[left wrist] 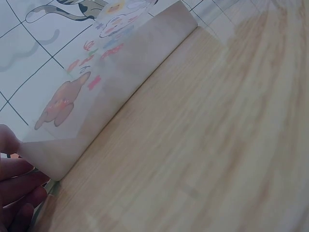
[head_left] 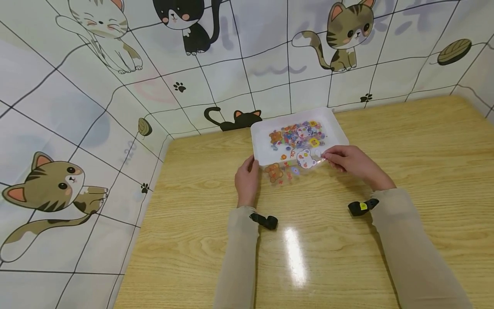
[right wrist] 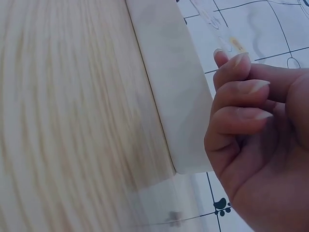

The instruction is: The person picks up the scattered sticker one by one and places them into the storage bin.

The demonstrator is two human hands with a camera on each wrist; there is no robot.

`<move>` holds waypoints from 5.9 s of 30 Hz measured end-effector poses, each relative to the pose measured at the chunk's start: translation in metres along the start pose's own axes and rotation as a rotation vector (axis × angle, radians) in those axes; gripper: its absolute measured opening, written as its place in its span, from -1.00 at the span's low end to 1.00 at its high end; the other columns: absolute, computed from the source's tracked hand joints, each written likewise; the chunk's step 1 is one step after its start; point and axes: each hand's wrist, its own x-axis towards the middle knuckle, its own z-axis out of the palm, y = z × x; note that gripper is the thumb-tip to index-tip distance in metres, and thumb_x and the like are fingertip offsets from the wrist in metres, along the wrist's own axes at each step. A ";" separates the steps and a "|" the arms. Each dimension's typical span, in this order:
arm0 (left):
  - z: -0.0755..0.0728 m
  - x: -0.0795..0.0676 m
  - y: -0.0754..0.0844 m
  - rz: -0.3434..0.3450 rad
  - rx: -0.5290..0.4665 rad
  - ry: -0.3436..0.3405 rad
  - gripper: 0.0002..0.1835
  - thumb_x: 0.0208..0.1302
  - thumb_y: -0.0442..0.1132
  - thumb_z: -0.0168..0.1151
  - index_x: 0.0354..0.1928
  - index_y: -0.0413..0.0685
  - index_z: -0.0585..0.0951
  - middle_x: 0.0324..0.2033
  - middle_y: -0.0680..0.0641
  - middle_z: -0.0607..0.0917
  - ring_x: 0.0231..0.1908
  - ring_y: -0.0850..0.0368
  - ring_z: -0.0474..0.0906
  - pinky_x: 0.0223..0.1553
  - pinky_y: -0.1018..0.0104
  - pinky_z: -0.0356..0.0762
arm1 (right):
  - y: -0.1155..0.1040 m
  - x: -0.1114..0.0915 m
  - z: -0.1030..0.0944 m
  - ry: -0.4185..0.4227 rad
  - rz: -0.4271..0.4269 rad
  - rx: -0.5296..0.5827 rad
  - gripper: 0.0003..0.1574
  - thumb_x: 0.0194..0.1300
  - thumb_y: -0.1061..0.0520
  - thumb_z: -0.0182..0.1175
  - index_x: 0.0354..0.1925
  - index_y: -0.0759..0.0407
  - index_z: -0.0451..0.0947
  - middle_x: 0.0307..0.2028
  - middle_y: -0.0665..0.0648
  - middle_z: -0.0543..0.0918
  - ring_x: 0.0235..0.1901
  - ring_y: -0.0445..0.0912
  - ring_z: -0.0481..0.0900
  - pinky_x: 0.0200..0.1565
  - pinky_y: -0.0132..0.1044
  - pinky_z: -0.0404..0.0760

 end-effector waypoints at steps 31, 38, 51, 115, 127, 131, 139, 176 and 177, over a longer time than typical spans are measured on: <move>0.000 0.002 0.002 0.014 0.012 0.015 -0.66 0.26 0.03 -0.02 0.04 0.24 0.54 -0.12 0.23 0.58 -0.07 0.29 0.44 -0.02 0.23 0.34 | 0.004 0.003 0.001 0.210 0.027 0.132 -0.41 0.28 -0.18 -0.07 0.02 0.25 0.42 -0.33 0.20 0.48 -0.42 -0.12 0.44 -0.36 -0.27 0.52; 0.001 0.002 0.001 0.004 0.010 0.008 -0.66 0.25 0.07 -0.02 0.03 0.30 0.54 -0.12 0.25 0.58 -0.08 0.31 0.44 -0.04 0.25 0.34 | 0.001 0.004 0.002 0.250 0.020 0.177 -0.40 0.27 -0.19 -0.07 0.02 0.26 0.42 -0.27 0.29 0.47 -0.39 -0.10 0.45 -0.34 -0.29 0.53; 0.004 0.003 0.000 -0.012 -0.013 0.024 -0.66 0.22 0.08 0.02 0.02 0.32 0.54 -0.14 0.29 0.57 -0.11 0.33 0.44 -0.04 0.23 0.35 | -0.003 0.006 0.001 0.266 0.012 0.203 -0.41 0.28 -0.16 -0.07 0.03 0.27 0.40 -0.28 0.21 0.47 -0.37 -0.13 0.43 -0.35 -0.39 0.50; 0.004 0.002 -0.009 -0.010 0.004 0.016 -0.65 0.22 0.10 0.01 0.03 0.35 0.54 -0.15 0.29 0.58 -0.11 0.33 0.45 -0.06 0.21 0.36 | -0.004 0.052 -0.025 0.124 0.151 0.182 -0.49 0.33 0.06 -0.05 0.08 0.42 0.31 -0.38 0.07 0.57 -0.46 -0.27 0.57 -0.32 -0.38 0.55; 0.002 0.002 -0.003 -0.009 -0.003 0.035 -0.65 0.22 0.07 0.02 0.04 0.31 0.54 -0.12 0.29 0.58 -0.07 0.32 0.44 -0.01 0.22 0.33 | -0.009 0.056 -0.025 0.106 0.178 0.134 -0.49 0.33 0.06 -0.05 0.10 0.41 0.31 -0.25 0.19 0.55 -0.40 -0.22 0.56 -0.28 -0.38 0.55; 0.001 0.003 -0.002 -0.017 -0.002 0.036 -0.65 0.21 0.09 0.02 0.03 0.33 0.54 -0.13 0.30 0.58 -0.09 0.34 0.44 -0.02 0.24 0.34 | -0.011 0.056 -0.025 0.089 0.177 0.124 -0.48 0.35 0.08 -0.08 0.12 0.44 0.29 -0.19 0.25 0.54 -0.36 -0.19 0.57 -0.27 -0.37 0.54; 0.003 0.002 -0.002 -0.016 -0.009 0.037 -0.66 0.21 0.07 0.04 0.02 0.34 0.55 -0.16 0.28 0.59 -0.11 0.32 0.45 -0.04 0.22 0.34 | -0.014 0.054 -0.024 0.092 0.181 0.130 -0.48 0.37 0.12 -0.12 0.14 0.47 0.26 -0.20 0.24 0.59 -0.35 -0.17 0.60 -0.26 -0.36 0.54; 0.004 0.006 -0.004 -0.003 0.016 0.041 -0.67 0.21 0.08 0.02 0.00 0.36 0.55 -0.17 0.31 0.58 -0.11 0.35 0.45 -0.05 0.26 0.36 | -0.016 0.060 -0.021 0.127 0.219 0.059 -0.47 0.37 0.09 -0.13 0.16 0.44 0.25 -0.14 0.29 0.59 -0.28 -0.06 0.61 -0.30 -0.29 0.56; 0.004 0.006 -0.004 -0.005 0.018 0.042 -0.67 0.21 0.08 0.02 0.01 0.36 0.55 -0.17 0.31 0.58 -0.11 0.35 0.45 -0.05 0.26 0.36 | -0.016 0.060 -0.021 0.116 0.218 0.056 -0.46 0.37 0.09 -0.13 0.17 0.45 0.24 -0.13 0.29 0.59 -0.27 -0.05 0.61 -0.30 -0.29 0.56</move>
